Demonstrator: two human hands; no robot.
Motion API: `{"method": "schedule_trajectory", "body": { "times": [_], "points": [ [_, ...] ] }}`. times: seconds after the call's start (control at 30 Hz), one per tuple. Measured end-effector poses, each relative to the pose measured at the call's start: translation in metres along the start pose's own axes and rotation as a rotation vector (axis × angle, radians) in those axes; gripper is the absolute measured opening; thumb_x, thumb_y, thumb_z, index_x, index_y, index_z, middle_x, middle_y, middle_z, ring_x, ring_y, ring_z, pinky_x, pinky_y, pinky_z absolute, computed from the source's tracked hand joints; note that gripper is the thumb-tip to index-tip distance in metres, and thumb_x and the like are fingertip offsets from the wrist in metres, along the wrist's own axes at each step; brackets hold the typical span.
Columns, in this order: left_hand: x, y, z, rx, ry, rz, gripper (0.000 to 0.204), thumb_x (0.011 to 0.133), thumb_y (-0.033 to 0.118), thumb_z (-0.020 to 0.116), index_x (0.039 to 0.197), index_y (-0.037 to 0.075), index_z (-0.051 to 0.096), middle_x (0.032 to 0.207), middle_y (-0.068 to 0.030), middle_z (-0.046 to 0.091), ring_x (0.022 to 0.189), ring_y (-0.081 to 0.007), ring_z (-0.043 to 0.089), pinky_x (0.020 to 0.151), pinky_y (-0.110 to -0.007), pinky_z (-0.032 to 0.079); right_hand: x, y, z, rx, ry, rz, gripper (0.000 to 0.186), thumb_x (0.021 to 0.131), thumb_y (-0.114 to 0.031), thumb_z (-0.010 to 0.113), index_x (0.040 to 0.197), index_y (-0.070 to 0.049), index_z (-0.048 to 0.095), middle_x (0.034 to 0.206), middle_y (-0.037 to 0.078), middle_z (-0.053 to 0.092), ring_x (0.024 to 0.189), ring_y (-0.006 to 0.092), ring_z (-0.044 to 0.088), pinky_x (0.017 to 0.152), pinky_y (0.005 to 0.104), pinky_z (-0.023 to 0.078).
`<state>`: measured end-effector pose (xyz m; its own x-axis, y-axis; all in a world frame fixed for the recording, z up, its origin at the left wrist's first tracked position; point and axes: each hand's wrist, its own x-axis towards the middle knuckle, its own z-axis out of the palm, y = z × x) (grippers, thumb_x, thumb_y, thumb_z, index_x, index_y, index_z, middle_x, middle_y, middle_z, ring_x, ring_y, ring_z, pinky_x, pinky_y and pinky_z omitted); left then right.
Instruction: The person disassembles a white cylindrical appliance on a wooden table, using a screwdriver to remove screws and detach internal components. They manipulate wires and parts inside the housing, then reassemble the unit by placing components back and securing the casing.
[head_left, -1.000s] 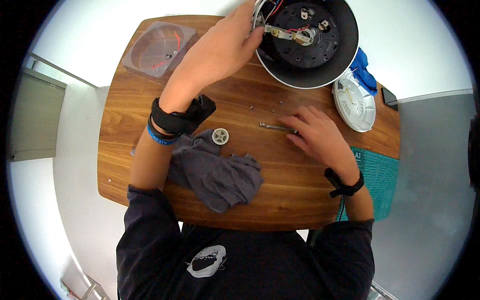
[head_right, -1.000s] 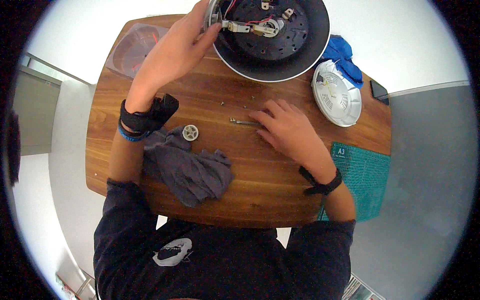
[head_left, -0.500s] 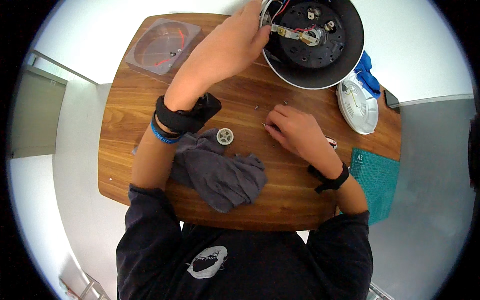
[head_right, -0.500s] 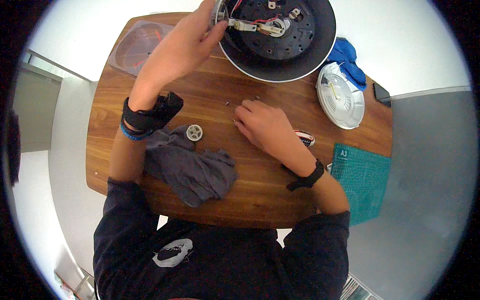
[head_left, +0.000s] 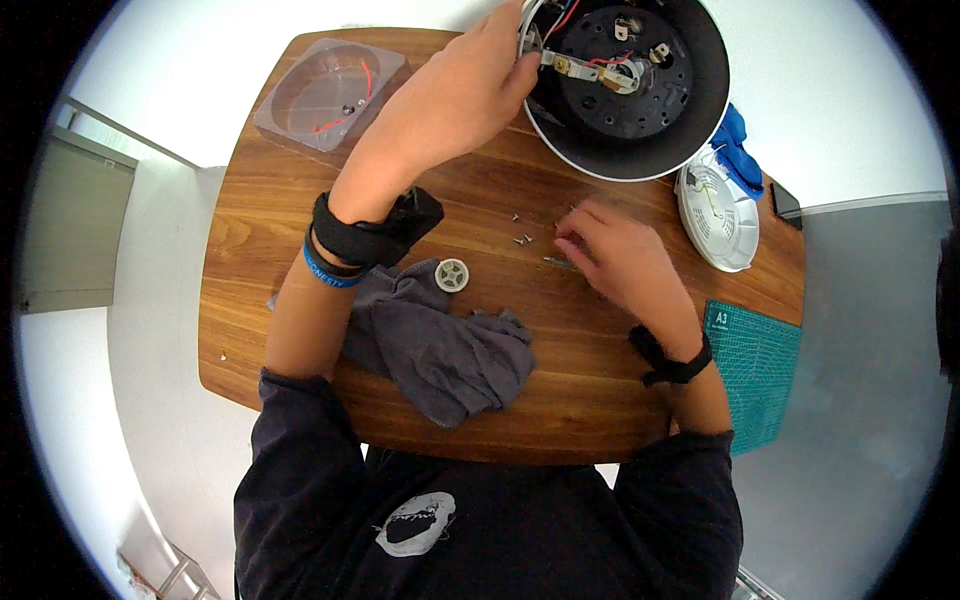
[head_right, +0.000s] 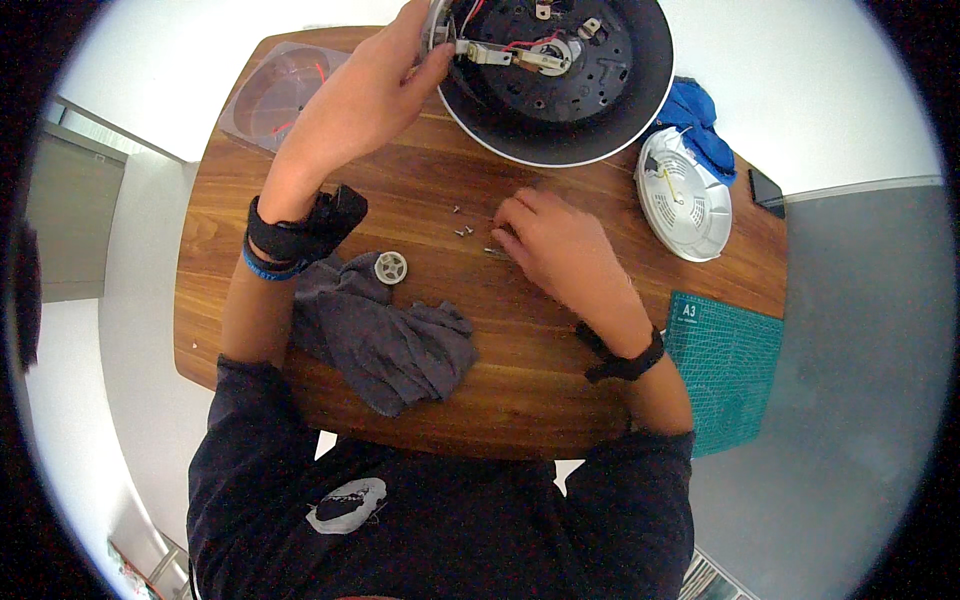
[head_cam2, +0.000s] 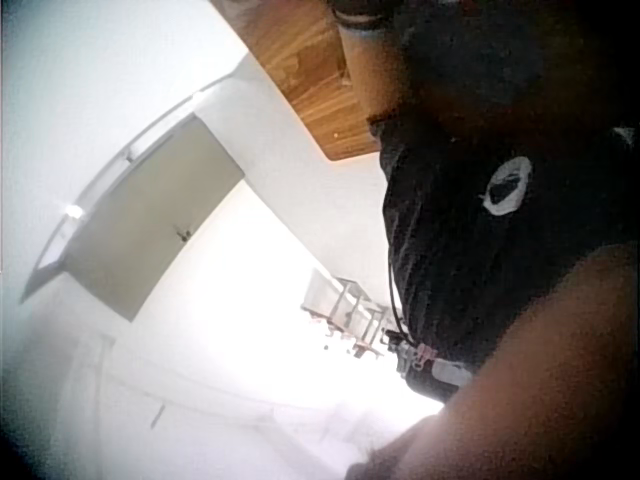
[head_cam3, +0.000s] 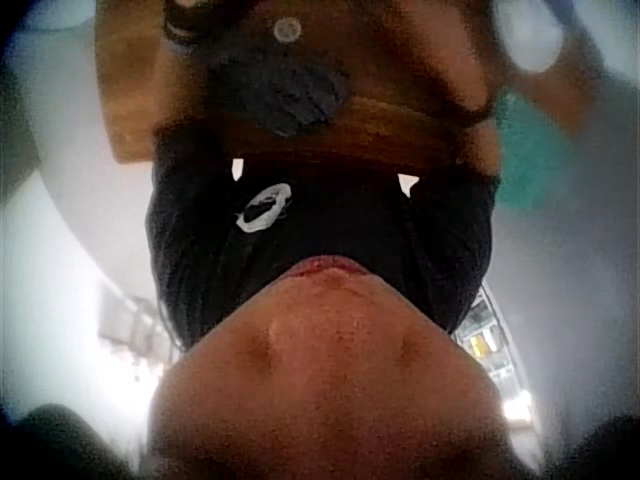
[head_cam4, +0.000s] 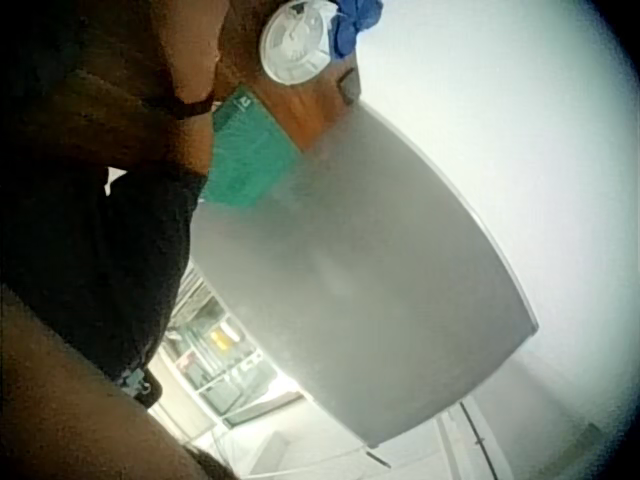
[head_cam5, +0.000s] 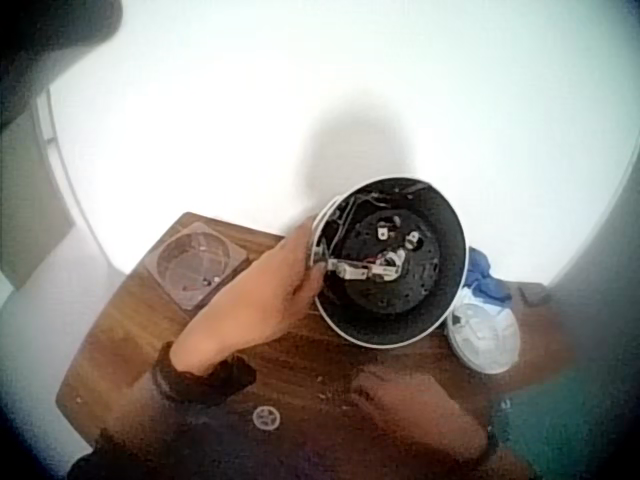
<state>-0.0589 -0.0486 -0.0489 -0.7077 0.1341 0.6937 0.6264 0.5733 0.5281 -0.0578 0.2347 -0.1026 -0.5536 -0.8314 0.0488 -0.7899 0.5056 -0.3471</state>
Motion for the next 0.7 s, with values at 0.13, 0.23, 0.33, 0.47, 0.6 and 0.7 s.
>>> {"method": "schedule_trajectory", "body": {
  "times": [0.13,0.23,0.33,0.47,0.6,0.7],
  "points": [
    [0.002,0.001,0.001,-0.011,-0.002,0.015,0.068,0.108,0.001,0.058,0.171,-0.003,0.032,0.154,-0.0359,0.058,0.146,-0.0495,0.058,0.118,-0.050,0.050,-0.019,0.017,-0.013,-0.088,-0.031,0.029,0.029,0.098,-0.032,0.081,0.109,-0.007,0.069,0.108,0.014,0.070,0.106,0.0416,0.071,0.089,0.0533,0.059],
    [0.005,0.004,0.000,-0.032,-0.034,-0.027,0.069,0.108,0.000,0.056,0.172,-0.003,0.030,0.155,-0.0364,0.057,0.148,-0.0491,0.056,0.119,-0.050,0.049,-0.030,0.022,-0.026,-0.059,-0.207,0.128,0.038,0.093,-0.035,0.086,0.110,-0.007,0.068,0.111,0.016,0.070,0.109,0.0429,0.070,0.094,0.0540,0.057],
    [0.006,0.012,0.000,-0.028,0.001,-0.079,0.062,0.108,0.004,0.066,0.165,-0.001,0.042,0.154,-0.0306,0.060,0.147,-0.0451,0.059,0.116,-0.048,0.053,-0.042,0.027,-0.032,-0.111,-0.185,0.041,0.045,0.088,-0.034,0.090,0.115,-0.008,0.067,0.115,0.016,0.069,0.112,0.0431,0.068,0.096,0.0534,0.057],
    [-0.008,-0.011,0.009,0.147,0.020,-0.170,0.052,0.112,0.021,0.065,0.157,0.003,0.047,0.118,-0.0337,0.074,0.109,-0.0510,0.074,0.094,-0.056,0.058,-0.052,0.035,-0.030,-0.174,-0.263,0.061,0.043,0.091,-0.028,0.088,0.120,-0.009,0.064,0.116,0.016,0.068,0.114,0.0427,0.067,0.093,0.0516,0.059],
    [-0.006,0.003,0.004,0.103,-0.029,-0.233,0.050,0.111,0.022,0.067,0.153,0.002,0.049,0.125,-0.0354,0.073,0.113,-0.0539,0.073,0.096,-0.057,0.057,-0.056,0.035,-0.033,-0.101,-0.268,0.046,0.035,0.098,-0.023,0.082,0.122,-0.008,0.063,0.112,0.016,0.067,0.107,0.0414,0.068,0.089,0.0503,0.058],
    [-0.006,0.002,0.004,0.055,-0.024,-0.247,0.050,0.110,0.023,0.069,0.151,0.001,0.050,0.124,-0.0346,0.073,0.108,-0.0506,0.075,0.093,-0.054,0.058,-0.049,0.029,-0.052,0.031,-0.304,-0.017,0.034,0.099,-0.020,0.080,0.126,-0.008,0.064,0.113,0.015,0.068,0.105,0.0407,0.069,0.086,0.0495,0.058]
  ]
}}
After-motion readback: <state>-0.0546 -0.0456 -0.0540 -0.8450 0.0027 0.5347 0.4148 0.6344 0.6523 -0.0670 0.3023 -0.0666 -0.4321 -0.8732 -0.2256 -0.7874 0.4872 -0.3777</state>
